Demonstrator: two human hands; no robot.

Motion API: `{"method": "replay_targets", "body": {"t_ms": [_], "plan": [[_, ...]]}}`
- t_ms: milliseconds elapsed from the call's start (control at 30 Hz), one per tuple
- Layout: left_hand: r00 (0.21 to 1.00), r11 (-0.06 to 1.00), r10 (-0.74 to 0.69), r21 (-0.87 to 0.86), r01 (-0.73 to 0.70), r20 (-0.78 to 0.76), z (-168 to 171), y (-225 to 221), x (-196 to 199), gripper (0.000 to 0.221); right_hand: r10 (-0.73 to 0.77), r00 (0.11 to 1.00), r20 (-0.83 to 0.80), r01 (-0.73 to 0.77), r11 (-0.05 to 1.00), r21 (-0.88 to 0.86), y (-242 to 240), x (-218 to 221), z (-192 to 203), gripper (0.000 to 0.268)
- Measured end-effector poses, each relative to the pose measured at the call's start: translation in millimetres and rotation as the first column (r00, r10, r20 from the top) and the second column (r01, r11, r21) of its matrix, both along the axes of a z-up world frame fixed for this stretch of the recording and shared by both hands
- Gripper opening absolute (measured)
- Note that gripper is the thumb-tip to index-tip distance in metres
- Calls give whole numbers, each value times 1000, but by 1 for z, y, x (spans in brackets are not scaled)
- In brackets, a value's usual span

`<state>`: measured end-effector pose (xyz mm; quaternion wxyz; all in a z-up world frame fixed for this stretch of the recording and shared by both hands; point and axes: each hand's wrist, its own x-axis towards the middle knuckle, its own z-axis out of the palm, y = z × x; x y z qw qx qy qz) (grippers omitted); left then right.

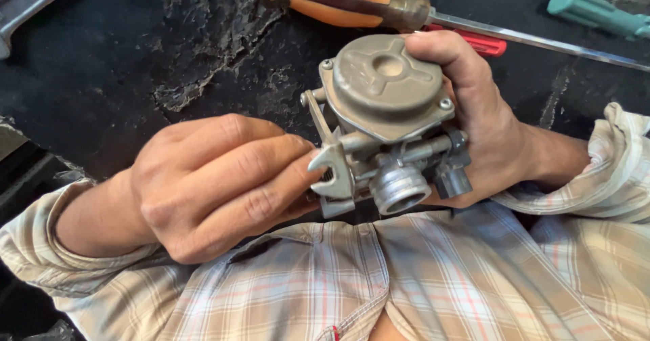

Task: Repairing and adjusting a motorcycle carburetor on a workbench.

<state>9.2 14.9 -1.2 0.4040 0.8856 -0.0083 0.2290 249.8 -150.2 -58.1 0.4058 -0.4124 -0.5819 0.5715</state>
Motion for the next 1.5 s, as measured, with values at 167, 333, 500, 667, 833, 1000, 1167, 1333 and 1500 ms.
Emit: {"method": "replay_targets", "body": {"t_ms": [167,333,500,667,833,1000,1167,1333,1500], "plan": [[1000,1000,-7,8,7,16,-3,-3,1,22,-35,999,36,35,999,-5,-8,1,-6,117],[1000,999,-11,41,10,28,-1,2,3,17,-27,999,39,27,1000,3,-3,-1,1,117],[998,997,-69,28,69,7,-5,13,5,13,-36,997,-65,33,998,-49,-1,0,-2,118],[989,991,-137,-10,136,-61,-7,12,4,16,-66,992,-108,56,994,-94,-14,-2,-11,115],[1000,1000,-20,15,20,-19,0,3,1,17,1,999,-38,-4,997,-82,-8,2,-3,116],[1000,999,29,-29,-29,-8,-1,0,-1,24,19,998,66,-19,1000,0,-7,4,-2,116],[999,1000,13,-22,-13,36,0,3,-2,22,-53,996,74,63,989,-132,-17,7,-1,112],[998,1000,2,24,-3,61,-2,2,-4,21,-92,992,84,103,986,-132,-18,4,-3,111],[997,990,-2,141,-10,83,1,3,-5,20,-123,974,192,114,992,58,-11,-2,-4,105]]}}
